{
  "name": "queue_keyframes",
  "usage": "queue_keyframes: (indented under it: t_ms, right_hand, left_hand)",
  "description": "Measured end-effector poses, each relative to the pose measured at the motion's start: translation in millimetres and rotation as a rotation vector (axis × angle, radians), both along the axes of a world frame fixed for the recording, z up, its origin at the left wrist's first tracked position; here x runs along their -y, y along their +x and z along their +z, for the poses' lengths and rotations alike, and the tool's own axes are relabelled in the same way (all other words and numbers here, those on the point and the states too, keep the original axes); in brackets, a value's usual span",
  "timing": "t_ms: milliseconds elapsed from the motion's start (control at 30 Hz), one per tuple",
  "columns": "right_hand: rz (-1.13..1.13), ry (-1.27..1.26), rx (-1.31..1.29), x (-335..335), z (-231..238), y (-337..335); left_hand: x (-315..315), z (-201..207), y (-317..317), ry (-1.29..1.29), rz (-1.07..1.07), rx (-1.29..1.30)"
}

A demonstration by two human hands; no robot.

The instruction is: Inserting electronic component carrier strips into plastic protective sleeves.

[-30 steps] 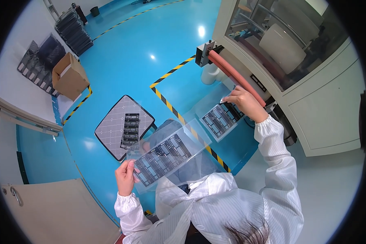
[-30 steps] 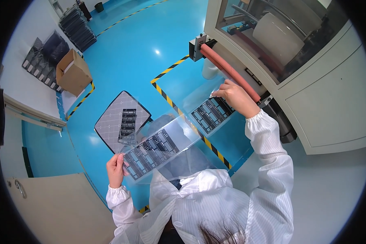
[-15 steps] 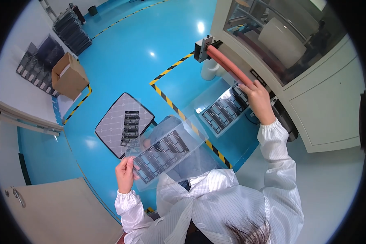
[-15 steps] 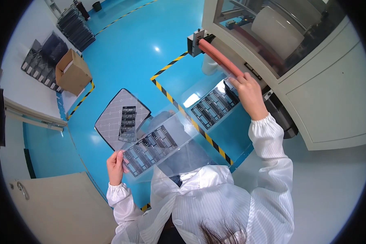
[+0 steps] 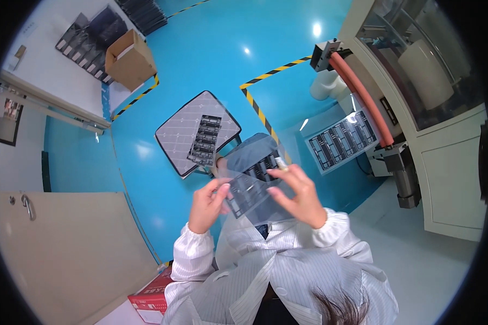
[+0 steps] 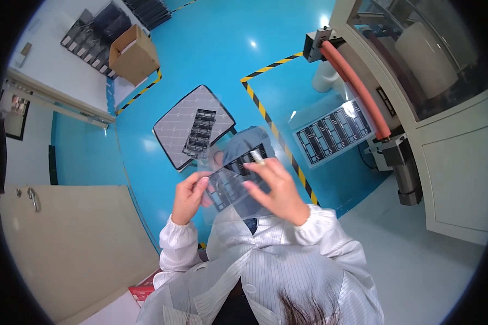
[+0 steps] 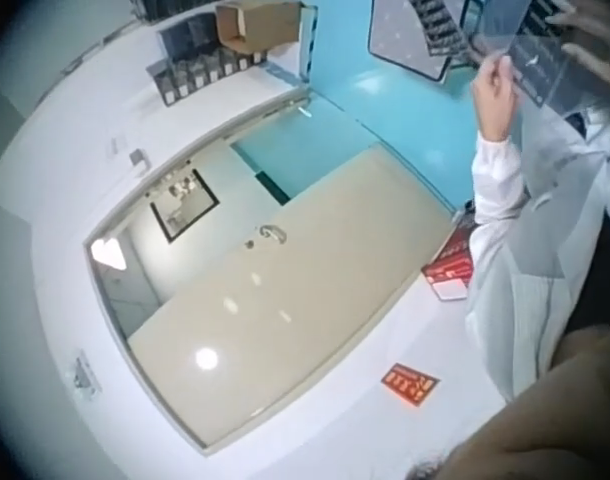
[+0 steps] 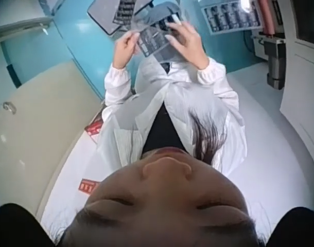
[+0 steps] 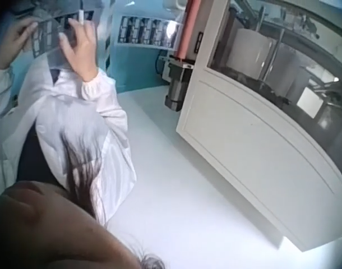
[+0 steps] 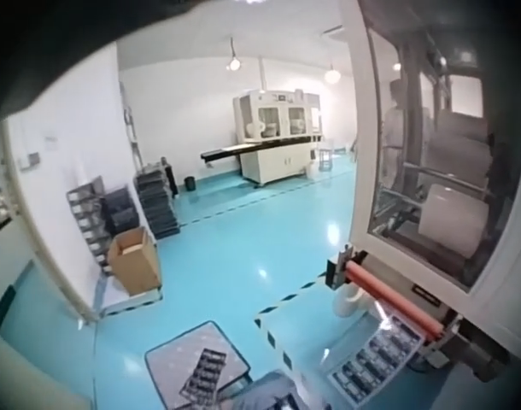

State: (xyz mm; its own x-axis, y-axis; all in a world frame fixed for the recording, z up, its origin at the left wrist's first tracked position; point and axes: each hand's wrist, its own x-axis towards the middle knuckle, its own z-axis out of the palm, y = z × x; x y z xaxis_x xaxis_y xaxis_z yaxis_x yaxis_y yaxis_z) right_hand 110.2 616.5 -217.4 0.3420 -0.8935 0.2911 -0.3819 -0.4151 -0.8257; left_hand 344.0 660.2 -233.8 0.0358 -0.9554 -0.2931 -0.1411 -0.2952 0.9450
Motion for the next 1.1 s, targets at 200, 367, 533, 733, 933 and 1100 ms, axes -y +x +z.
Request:
queue_keyframes:
  t_ms: [200,367,533,733,933,1100]
  right_hand:
    - [-0.011,-0.001,0.081,-6,-17,30]
    - [-0.095,0.229,0.296,3,-22,9]
    - [-0.173,0.296,0.322,16,-40,-25]
    - [-0.132,0.25,0.187,12,-29,-22]
    - [0.001,-0.128,0.082,9,-3,31]
    - [0.007,-0.086,0.157,5,-11,47]
  left_hand:
    - [0,4,-10,0.009,0.011,0.053]
    - [-2,-7,-1,-0.017,0.029,0.022]
    - [-1,-10,15,-0.042,0.037,0.017]
    - [-6,-5,20,-0.064,0.079,-0.002]
    - [-4,1,-9,-0.086,0.058,-0.06]
    - [-6,-9,-16,-0.207,0.095,-0.11]
